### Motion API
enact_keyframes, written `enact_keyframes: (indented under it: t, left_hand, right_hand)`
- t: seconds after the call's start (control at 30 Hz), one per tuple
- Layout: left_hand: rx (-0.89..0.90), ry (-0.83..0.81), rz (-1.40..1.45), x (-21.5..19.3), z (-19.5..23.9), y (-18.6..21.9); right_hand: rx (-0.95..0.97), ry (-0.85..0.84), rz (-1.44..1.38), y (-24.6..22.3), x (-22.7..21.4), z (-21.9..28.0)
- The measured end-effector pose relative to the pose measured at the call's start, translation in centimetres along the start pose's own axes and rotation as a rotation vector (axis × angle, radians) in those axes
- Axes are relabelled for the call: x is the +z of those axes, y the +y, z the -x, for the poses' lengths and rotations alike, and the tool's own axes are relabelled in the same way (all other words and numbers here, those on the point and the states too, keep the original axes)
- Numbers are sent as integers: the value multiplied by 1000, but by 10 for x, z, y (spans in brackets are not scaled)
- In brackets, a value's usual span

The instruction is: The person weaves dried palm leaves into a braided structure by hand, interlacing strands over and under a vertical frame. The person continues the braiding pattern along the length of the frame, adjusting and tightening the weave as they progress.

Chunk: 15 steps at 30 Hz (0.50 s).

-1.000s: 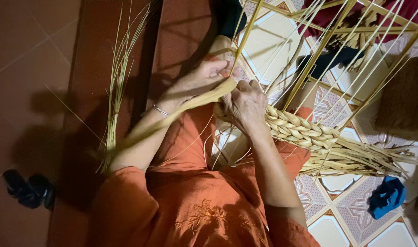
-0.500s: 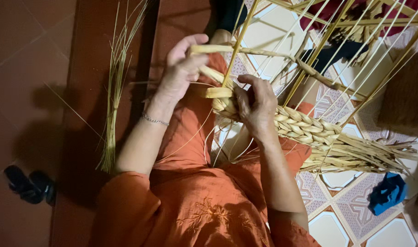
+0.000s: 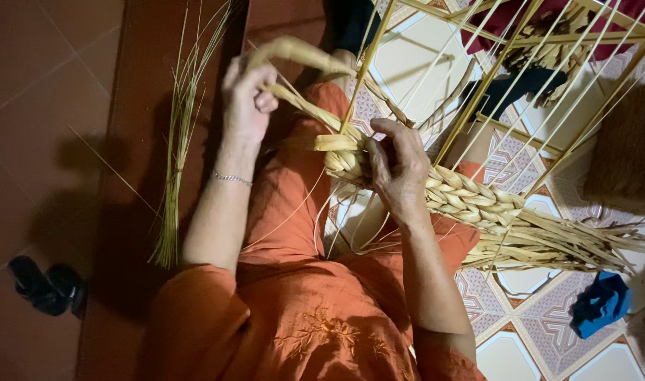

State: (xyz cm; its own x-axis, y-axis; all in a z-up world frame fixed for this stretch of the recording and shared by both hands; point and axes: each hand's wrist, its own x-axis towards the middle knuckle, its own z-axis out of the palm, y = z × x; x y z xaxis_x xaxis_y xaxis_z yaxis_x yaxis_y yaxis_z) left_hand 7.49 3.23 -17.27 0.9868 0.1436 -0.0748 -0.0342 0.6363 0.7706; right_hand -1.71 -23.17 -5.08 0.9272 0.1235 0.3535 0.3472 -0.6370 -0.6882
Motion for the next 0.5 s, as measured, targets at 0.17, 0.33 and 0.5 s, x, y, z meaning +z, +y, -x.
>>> enact_keyframes:
  t: [0.17,0.33,0.5]
  left_hand:
    - [-114,111,-642,-19,-15,2]
    - [-226,72,326,-7,-25,51]
    - [-29,-277,397,82,18,88]
  right_hand:
    - [-98,14,39,6,3,2]
    - [-101,-29,4,22,6,4]
    - [229,2,-567,12,-8,-1]
